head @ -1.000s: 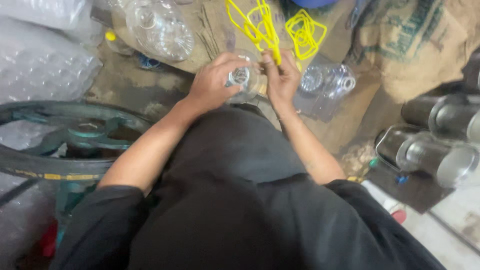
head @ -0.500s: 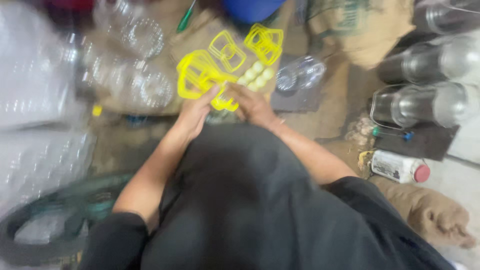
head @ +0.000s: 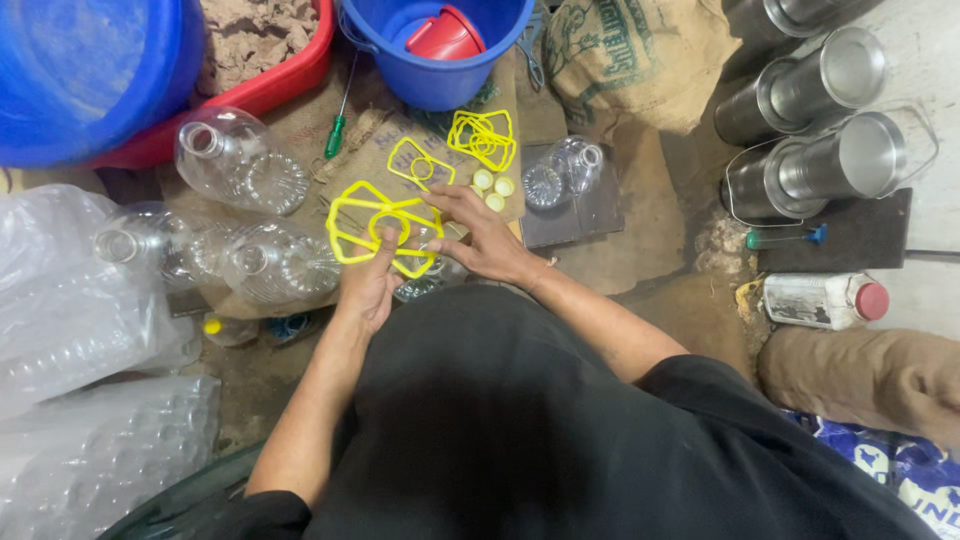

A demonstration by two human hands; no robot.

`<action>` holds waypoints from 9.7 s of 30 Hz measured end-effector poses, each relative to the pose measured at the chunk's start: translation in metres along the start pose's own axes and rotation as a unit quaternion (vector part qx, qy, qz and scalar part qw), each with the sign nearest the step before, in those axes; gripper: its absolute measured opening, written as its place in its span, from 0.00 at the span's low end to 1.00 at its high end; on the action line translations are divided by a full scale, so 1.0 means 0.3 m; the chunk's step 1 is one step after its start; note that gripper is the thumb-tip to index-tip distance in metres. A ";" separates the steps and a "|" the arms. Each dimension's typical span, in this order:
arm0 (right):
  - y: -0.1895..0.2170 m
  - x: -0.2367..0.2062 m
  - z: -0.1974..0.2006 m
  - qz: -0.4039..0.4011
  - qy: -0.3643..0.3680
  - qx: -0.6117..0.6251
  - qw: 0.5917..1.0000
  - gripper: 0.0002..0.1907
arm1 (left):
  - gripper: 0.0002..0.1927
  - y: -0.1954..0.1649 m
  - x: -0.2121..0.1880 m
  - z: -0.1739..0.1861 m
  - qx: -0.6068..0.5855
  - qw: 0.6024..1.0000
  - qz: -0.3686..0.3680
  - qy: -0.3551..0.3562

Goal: The person sits at a low workbench and assembles plastic bottle toys. They place small balls into clear plastic bottles, then fit yellow plastic ring handles over the bottle necks and press the handles onto the bottle openings, working on one bottle at a time.

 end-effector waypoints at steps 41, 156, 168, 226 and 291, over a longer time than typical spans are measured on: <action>0.061 -0.008 -0.045 0.083 0.132 -0.177 0.972 0.39 | 0.17 0.072 -0.038 0.075 0.208 0.976 -0.030 0.060; -0.187 0.023 -0.128 -0.138 -0.062 0.210 0.966 0.30 | 0.12 -0.028 -0.224 0.112 0.228 0.942 -0.241 -0.053; -0.230 0.079 -0.144 -0.100 -0.057 0.148 0.982 0.31 | 0.17 0.074 -0.051 0.102 0.132 0.986 -0.078 -0.068; -0.100 -0.011 -0.164 0.001 -0.080 0.054 0.995 0.30 | 0.12 0.061 -0.034 0.034 0.117 0.981 -0.125 -0.087; -0.229 0.039 -0.189 -0.275 -0.005 0.349 0.896 0.05 | 0.16 0.113 -0.003 0.106 0.184 0.975 -0.065 -0.111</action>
Point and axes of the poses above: each hand's wrist, its own x-axis towards the middle knuckle, its own z-axis out of the back of the hand, y = z × x, the point moved 2 cm from there along x, towards the middle knuckle, and after that the axes turned 2 degrees about -z, right-handed, at the moved point
